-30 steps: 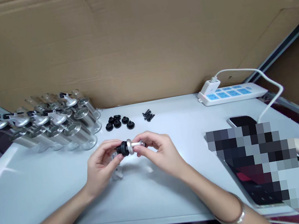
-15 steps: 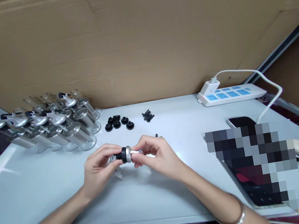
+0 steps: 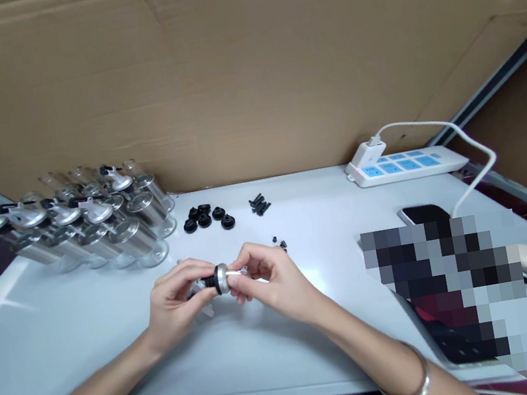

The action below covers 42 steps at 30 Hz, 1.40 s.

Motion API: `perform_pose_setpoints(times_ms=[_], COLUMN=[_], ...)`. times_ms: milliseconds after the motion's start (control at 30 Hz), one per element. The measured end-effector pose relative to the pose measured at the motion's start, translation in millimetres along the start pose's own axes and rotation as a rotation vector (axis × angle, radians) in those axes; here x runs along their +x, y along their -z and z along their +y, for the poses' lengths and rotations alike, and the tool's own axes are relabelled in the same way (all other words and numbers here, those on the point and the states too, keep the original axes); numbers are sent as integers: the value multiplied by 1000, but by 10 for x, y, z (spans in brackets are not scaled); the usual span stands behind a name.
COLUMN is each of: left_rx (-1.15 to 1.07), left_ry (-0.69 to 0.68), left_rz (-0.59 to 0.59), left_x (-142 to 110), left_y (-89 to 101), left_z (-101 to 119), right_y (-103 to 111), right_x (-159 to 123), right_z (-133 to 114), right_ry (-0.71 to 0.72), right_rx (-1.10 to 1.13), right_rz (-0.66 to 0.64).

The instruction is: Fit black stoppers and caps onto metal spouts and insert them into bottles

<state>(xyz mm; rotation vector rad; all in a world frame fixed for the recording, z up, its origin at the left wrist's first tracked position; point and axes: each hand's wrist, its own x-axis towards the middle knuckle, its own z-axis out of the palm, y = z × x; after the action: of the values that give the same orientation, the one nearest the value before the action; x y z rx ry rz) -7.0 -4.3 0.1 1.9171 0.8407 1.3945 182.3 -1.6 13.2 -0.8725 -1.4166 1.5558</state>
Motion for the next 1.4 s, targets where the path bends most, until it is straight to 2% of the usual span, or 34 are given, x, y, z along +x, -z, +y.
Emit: perform_pose_setpoints(times_ms=[167,267,400,467,533,767,867,1033,1200,1400], left_rx=[12,-124,-403,-488,-529,-494,-471,-465,-450,-414], left_ry=[72,132,417,538,599,635,635,654,651,630], left_rz=[12,20,-7,-77,-126,-115,-101,-83,-93,-130], left_x=[-14,-6,31,50,62,55,56,73,56,20], left_y=[-18,-25,-12,0,7,-9,-19,-25,-36,-41], left_z=[-19,4,37,45,52,51,36,28,13,-20], right_y=[14,47,82,76,56,29,40,17,-14,-3], right_x=[47,79,101,100,97,99,89,48,36,38], right_z=[-30,-14,8,13,14,17,44,83,67,66], right_ry=[-45,-90,-239,-267,-257,-193,-160,-66,-62,-35], right_rx=[47,206,392,388,311,-3,-35,-94,-244,-284], right_rz=[23,24,-39,-80,-97,-4,22,-16,20,12])
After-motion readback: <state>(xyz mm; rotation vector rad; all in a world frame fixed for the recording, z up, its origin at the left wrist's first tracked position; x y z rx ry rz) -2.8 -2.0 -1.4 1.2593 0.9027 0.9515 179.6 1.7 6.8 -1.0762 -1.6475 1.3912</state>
